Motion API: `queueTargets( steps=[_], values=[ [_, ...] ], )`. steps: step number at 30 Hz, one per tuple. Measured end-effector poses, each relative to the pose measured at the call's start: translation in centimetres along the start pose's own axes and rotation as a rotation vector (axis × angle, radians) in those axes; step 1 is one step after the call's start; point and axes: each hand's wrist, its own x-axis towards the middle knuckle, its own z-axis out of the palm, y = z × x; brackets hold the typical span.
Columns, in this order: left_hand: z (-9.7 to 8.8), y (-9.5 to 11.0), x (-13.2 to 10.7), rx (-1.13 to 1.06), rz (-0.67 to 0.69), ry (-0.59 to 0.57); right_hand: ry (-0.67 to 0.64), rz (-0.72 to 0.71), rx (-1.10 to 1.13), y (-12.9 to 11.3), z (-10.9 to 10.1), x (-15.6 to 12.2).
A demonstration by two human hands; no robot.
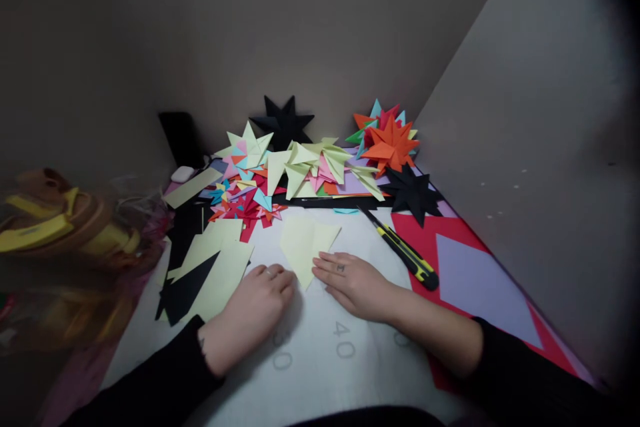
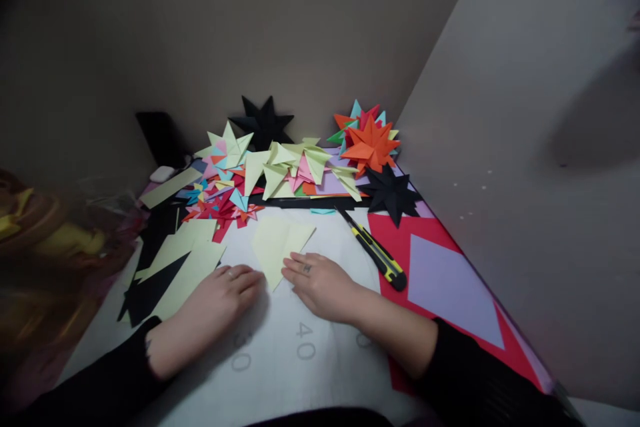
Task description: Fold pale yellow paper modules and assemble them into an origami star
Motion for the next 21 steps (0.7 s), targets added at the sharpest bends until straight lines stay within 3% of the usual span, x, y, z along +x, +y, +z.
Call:
queueTargets(
  steps=[4,9,16,18,21],
  values=[
    [1.0,-1.6,0.5,0.117,0.008,0.048,0.020,-0.023,0.024,0.4,-0.1,-0.1],
    [1.7,-2.1,0.6,0.068,0.022,0.089,0.002,-0.011,0.005,0.6,-0.1,-0.2],
    [2.0,-1.7,0.3,-0.008,0.241,0.179,-0.033,0.022,-0.077,0.9,0.2,0.1],
    [2.2,-2.2,0.3,-0.044,0.205,0.176,-0.069,-0.021,-0.050,1.0,0.1,0.1],
    [2.5,-3.1,0.5,-0.123,0.043,0.205,-0.119,-0.090,0.000,1.3,-0.1,-0.1]
  ],
)
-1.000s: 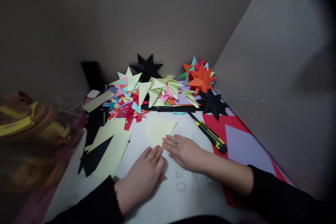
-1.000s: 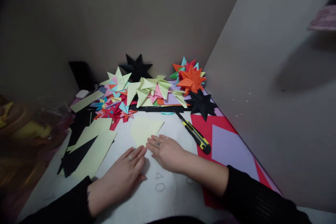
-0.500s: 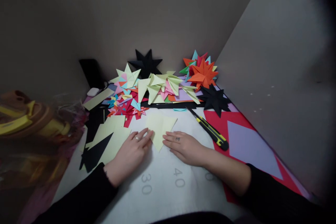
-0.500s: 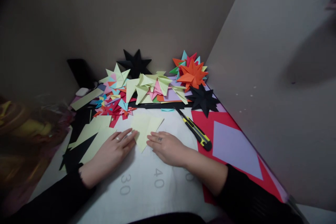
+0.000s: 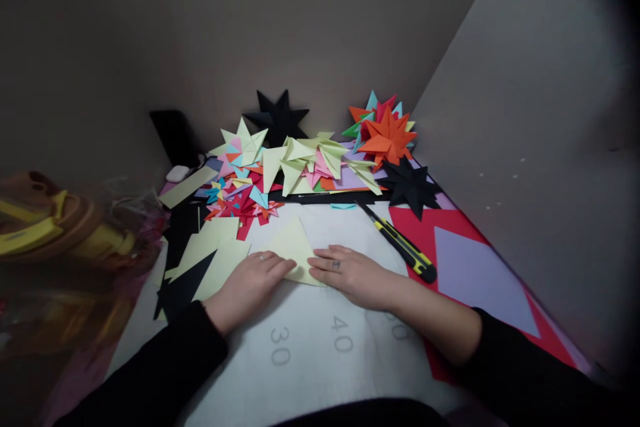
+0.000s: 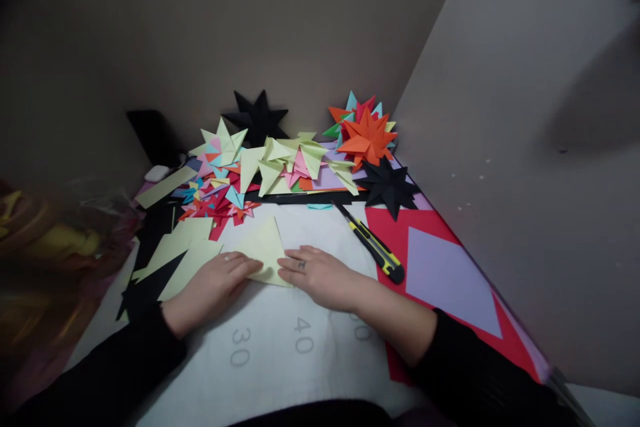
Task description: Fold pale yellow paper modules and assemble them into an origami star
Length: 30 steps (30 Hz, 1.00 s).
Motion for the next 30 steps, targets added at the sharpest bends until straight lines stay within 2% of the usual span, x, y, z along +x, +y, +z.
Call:
queueTargets(
  steps=[6,15,22,26,30],
  values=[
    [-0.8,-0.6,0.2,-0.144,-0.091,-0.014,0.006,-0.010,-0.028,0.1,0.0,0.0],
    [-1.0,-0.1,0.7,-0.450,-0.408,-0.065,0.036,-0.085,0.019,0.0,-0.7,-0.7],
    [-0.4,0.4,1.7,-0.314,-0.574,-0.007,0.089,-0.090,0.014,-0.5,-1.2,-1.0],
    [-0.3,0.4,1.9,-0.277,-0.597,0.028,0.089,-0.038,-0.011,-0.7,-0.7,-0.9],
    [-0.2,0.4,1.9,-0.266,-0.597,0.028,0.120,-0.063,-0.036,-0.9,-0.6,-0.5]
  ],
)
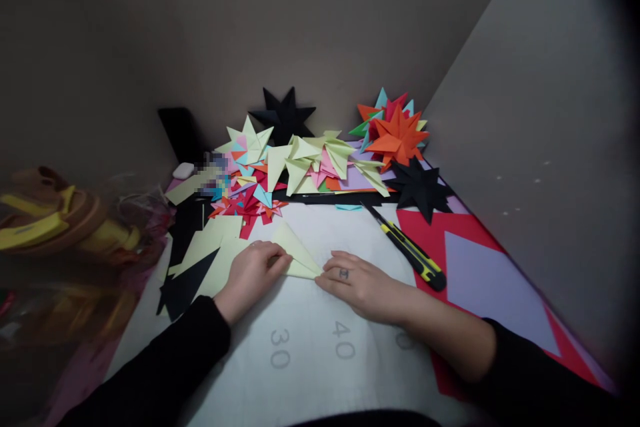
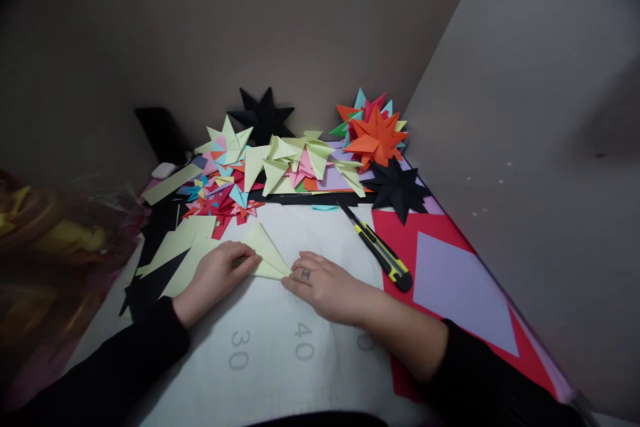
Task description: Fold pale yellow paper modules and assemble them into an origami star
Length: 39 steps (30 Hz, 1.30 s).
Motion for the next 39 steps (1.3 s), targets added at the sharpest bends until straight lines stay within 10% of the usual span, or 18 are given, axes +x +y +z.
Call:
queueTargets(
  steps=[39],
  values=[
    [0.5,0.2,0.4,0.068,-0.078,0.001,0.072,-0.177,0.038,0.8,0.3,-0.9]
  ],
)
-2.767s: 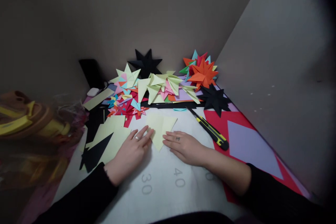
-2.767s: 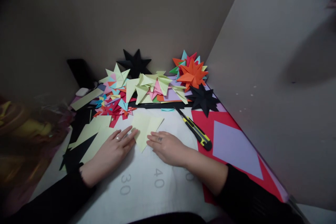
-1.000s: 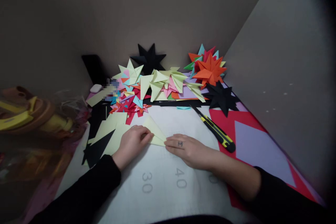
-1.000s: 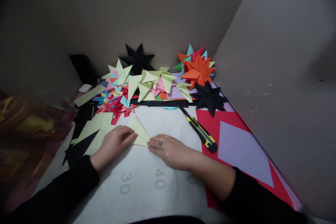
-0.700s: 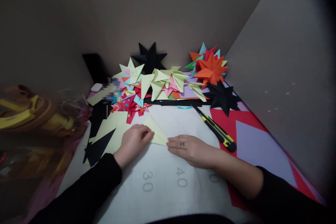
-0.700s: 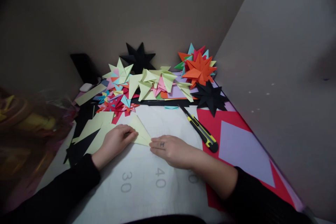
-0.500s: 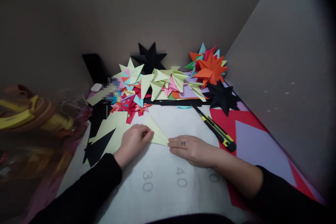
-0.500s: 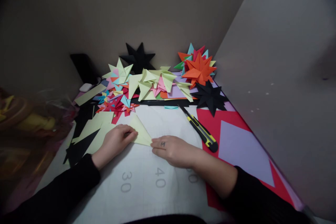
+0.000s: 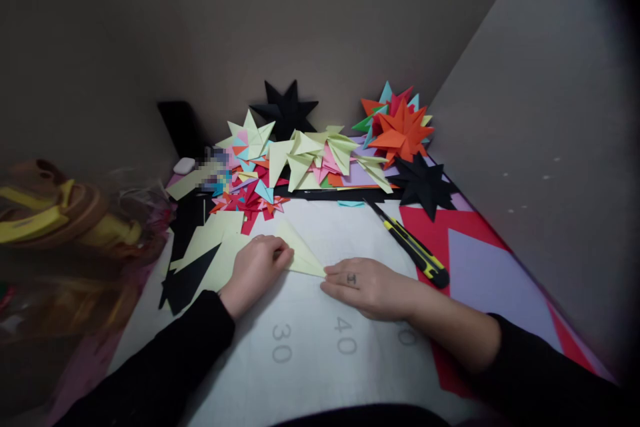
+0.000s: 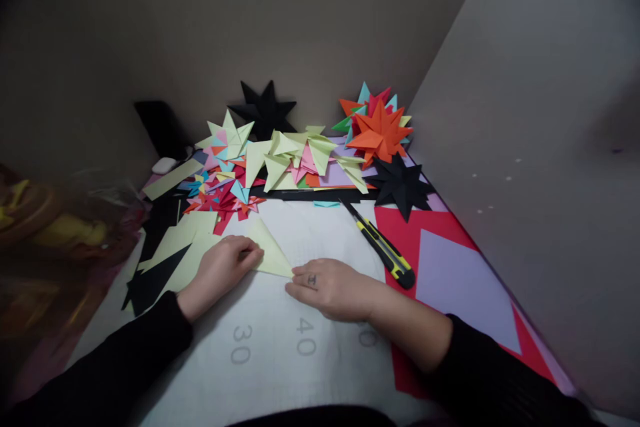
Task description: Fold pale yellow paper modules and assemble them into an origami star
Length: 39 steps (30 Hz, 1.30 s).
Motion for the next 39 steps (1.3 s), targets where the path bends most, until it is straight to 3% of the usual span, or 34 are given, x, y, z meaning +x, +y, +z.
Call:
queueTargets(
  steps=[9,22,24,27,30,32,34,39],
  values=[
    [0.4,-0.2,-0.1,0.079,0.037,0.035,0.110,0.015,-0.070,-0.1,0.0,-0.1],
    [0.0,-1.6,-0.2,0.313,0.081,0.100,-0.107,-0.028,0.002,-1.0,-0.6,0.8],
    [-0.1,-1.4,-0.5,0.316,0.154,0.140,-0.120,-0.020,0.000,-1.1,-0.7,1.0],
    [-0.4,-0.5,-1.4,0.282,0.418,0.128,-0.138,-0.010,0.001,-1.2,-0.7,1.2],
    [0.0,0.8,-2.7,0.270,0.662,-0.056,-0.161,-0.007,0.021,-1.1,-0.7,1.2],
    [0.7,1.5,-3.5,0.284,0.717,-0.196,-0.149,-0.013,0.028,-1.1,-0.6,1.2],
    [1.1,1.7,-4.1,0.313,0.689,-0.273,-0.118,-0.010,0.014,-1.2,-0.6,1.2],
    [-0.5,0.2,-4.4,0.423,0.406,-0.243,-0.101,0.010,0.011,-1.3,-0.9,1.1]
  ],
)
